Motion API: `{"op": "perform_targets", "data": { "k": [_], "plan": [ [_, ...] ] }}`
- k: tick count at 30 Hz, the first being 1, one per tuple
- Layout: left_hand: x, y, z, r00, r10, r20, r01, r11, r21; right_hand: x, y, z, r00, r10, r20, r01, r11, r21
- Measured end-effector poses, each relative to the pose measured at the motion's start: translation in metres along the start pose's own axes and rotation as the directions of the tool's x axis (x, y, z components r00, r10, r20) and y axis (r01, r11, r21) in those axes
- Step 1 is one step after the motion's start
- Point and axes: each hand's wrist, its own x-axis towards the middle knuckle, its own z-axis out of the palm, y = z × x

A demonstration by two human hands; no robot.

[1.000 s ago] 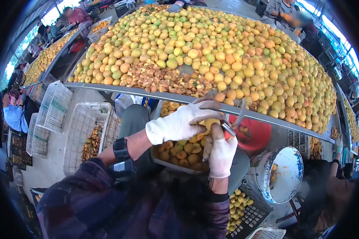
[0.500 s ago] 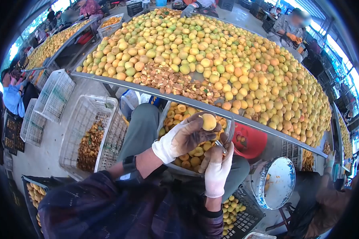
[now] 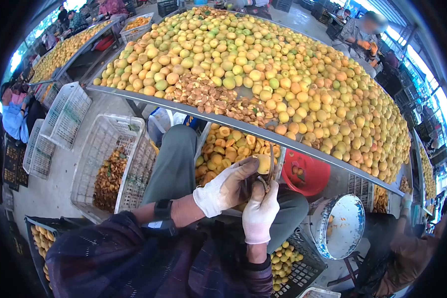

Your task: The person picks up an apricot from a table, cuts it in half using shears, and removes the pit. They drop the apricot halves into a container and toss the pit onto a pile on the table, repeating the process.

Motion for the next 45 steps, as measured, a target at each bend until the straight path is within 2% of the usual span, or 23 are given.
{"op": "perform_targets", "data": {
  "k": [3,6,10,12,13,15,18,19,20,22,23,25,26,27,31,33,34,36,37,38,42,44,45],
  "plan": [
    [-0.001,-0.002,0.000,1.000,0.005,-0.027,-0.004,0.999,0.053,0.001,0.004,-0.006,0.997,0.062,0.053,-0.060,0.997,-0.038],
    [-0.001,0.003,-0.001,0.999,0.030,-0.021,-0.028,0.998,0.064,0.001,0.006,-0.013,0.995,-0.072,0.065,0.077,0.994,-0.080],
    [0.000,0.021,-0.014,1.000,0.007,0.024,-0.014,0.957,0.289,0.004,0.003,-0.040,0.899,0.234,0.369,-0.265,0.964,0.033],
    [0.004,0.020,-0.025,1.000,0.002,0.026,-0.015,0.871,0.491,0.005,0.002,-0.040,0.868,0.313,0.384,-0.357,0.933,0.046],
    [0.002,0.015,-0.019,1.000,0.001,0.030,-0.016,0.871,0.492,0.002,0.010,-0.033,0.901,0.284,0.328,-0.343,0.930,0.135],
    [-0.004,0.003,-0.006,0.999,-0.040,0.026,0.037,0.994,0.099,-0.005,0.011,-0.017,0.952,0.193,0.239,-0.243,0.949,0.203],
    [-0.004,0.007,-0.006,1.000,0.000,0.015,-0.004,0.972,0.237,-0.010,0.015,-0.013,0.975,0.142,0.169,-0.161,0.981,0.108],
    [-0.006,0.017,-0.009,0.999,-0.015,0.045,-0.008,0.891,0.455,-0.007,0.017,-0.019,0.958,0.159,0.237,-0.195,0.971,0.136],
    [-0.005,0.025,-0.009,0.999,-0.018,0.039,-0.001,0.891,0.454,-0.003,0.018,-0.028,0.936,0.176,0.305,-0.233,0.959,0.159],
    [-0.003,0.041,0.001,0.974,-0.116,0.193,-0.116,0.477,0.871,0.007,0.012,-0.042,0.912,0.129,0.390,-0.170,0.983,0.073],
    [-0.007,0.048,0.014,0.983,-0.146,0.110,-0.052,0.354,0.934,0.009,0.017,-0.045,0.892,0.152,0.426,-0.191,0.980,0.051],
    [-0.005,0.041,0.013,0.987,-0.114,0.115,-0.061,0.396,0.916,0.010,0.017,-0.043,0.872,0.170,0.459,-0.205,0.978,0.026],
    [-0.003,0.034,0.012,0.990,-0.081,0.120,-0.073,0.436,0.897,0.007,0.010,-0.035,0.894,0.193,0.404,-0.286,0.941,0.182],
    [-0.007,0.017,0.009,0.989,0.044,0.142,-0.135,0.658,0.741,0.005,0.005,-0.030,0.910,0.223,0.350,-0.346,0.875,0.339],
    [-0.010,0.000,0.005,1.000,-0.006,0.031,-0.008,0.895,0.446,-0.001,0.021,-0.018,0.964,0.145,0.222,-0.227,0.884,0.409],
    [-0.009,0.011,0.004,0.997,-0.021,0.078,-0.030,0.800,0.600,0.002,0.018,-0.034,0.890,0.195,0.413,-0.369,0.840,0.398],
    [-0.005,0.023,0.004,0.997,-0.022,0.075,-0.028,0.799,0.600,0.005,0.021,-0.035,0.912,0.172,0.371,-0.315,0.874,0.369],
    [0.002,0.048,0.006,0.952,-0.200,0.230,-0.155,0.332,0.931,0.011,0.023,-0.051,0.844,0.214,0.493,-0.362,0.904,0.228],
    [0.002,0.053,0.013,0.962,-0.238,0.136,-0.091,0.189,0.978,0.012,0.027,-0.055,0.806,0.234,0.543,-0.389,0.902,0.188],
    [0.001,0.049,0.010,0.963,-0.236,0.132,-0.088,0.189,0.978,0.010,0.030,-0.054,0.804,0.234,0.547,-0.390,0.901,0.188],
    [-0.005,0.005,0.000,0.995,-0.048,0.086,-0.014,0.796,0.606,0.002,0.033,-0.043,0.815,0.230,0.532,-0.505,0.733,0.456],
    [-0.007,-0.014,-0.010,0.999,-0.050,0.000,0.048,0.955,0.293,-0.001,0.036,-0.037,0.859,0.223,0.461,-0.443,0.774,0.452],
    [-0.007,-0.011,-0.009,0.999,-0.050,0.001,0.048,0.955,0.293,0.000,0.034,-0.039,0.855,0.235,0.463,-0.441,0.799,0.409]
  ]
}}
